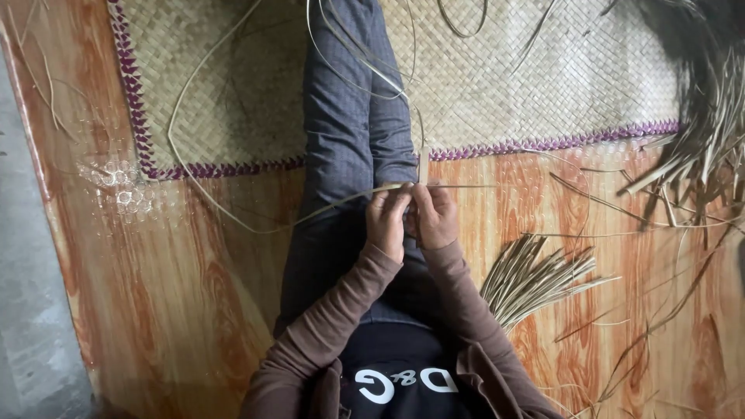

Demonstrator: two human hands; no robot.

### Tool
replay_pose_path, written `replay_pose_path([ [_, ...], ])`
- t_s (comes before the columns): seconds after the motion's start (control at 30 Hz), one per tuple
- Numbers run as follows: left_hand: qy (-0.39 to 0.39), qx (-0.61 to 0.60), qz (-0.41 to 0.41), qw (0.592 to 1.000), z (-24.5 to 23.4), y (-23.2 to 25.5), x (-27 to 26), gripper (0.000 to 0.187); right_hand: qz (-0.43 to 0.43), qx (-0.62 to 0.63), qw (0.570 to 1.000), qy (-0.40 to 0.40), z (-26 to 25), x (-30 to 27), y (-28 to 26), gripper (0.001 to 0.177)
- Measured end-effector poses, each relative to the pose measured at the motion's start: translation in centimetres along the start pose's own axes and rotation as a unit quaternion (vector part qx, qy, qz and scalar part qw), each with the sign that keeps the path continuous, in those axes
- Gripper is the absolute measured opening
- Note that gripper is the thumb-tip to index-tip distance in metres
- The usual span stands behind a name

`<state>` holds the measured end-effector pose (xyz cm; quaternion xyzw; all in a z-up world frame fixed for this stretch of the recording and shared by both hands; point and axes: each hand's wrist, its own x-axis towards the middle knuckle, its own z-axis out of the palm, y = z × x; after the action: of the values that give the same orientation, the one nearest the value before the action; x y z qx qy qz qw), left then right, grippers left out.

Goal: Weaving dried plant fibers into a mat using a small wooden tool to guide and tighten the strands.

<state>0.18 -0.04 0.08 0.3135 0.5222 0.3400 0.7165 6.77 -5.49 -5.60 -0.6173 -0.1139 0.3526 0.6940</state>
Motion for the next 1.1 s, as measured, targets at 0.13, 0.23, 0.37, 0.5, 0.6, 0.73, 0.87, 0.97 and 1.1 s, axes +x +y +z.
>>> replay_pose_path([
  [0.13, -0.026, 0.039, 0.013, 0.999, 0.3, 0.2, 0.0, 0.010, 0.027, 0.038, 0.999, 0.000, 0.9, -0.5, -1.5, 0.034],
  [0.23, -0.050, 0.090, 0.019, 0.995, 0.1, -0.3, 1.3, 0.009, 0.019, 0.086, 0.996, 0.002, 0.3, -0.8, -0.2, 0.031],
  [0.37, -0.060, 0.109, 0.034, 0.992, 0.1, -1.8, 3.7, 0.016, -0.001, 0.131, 0.991, -0.004, 0.2, -1.0, -0.9, 0.036],
  [0.5, -0.073, 0.079, 0.071, 0.992, -0.1, -3.8, 5.7, 0.014, -0.006, 0.160, 0.987, -0.020, -0.8, -1.8, -1.3, 0.035],
  [0.6, -0.063, 0.073, 0.063, 0.993, 0.1, -5.1, 6.9, 0.014, -0.006, 0.200, 0.978, -0.057, -1.0, -2.8, -2.8, 0.035],
  [0.73, -0.058, 0.102, 0.099, 0.988, -0.5, -5.2, 7.6, 0.019, -0.017, 0.194, 0.977, -0.088, -0.9, -5.0, -5.6, 0.033],
  [0.87, -0.068, 0.091, 0.079, 0.990, 0.0, -5.4, 8.1, 0.020, -0.043, 0.219, 0.967, -0.119, -2.4, -5.9, -4.7, 0.033],
  [0.97, 0.003, 0.019, 0.000, 1.000, 0.7, -3.0, 7.6, 0.012, -0.084, 0.029, 0.976, -0.197, -2.9, -9.3, -9.0, 0.048],
  [1.1, -0.099, -0.096, 0.007, 0.990, -0.7, -5.9, 8.6, 0.013, -0.070, 0.066, 0.942, -0.322, -0.7, -11.6, -13.2, 0.023],
])
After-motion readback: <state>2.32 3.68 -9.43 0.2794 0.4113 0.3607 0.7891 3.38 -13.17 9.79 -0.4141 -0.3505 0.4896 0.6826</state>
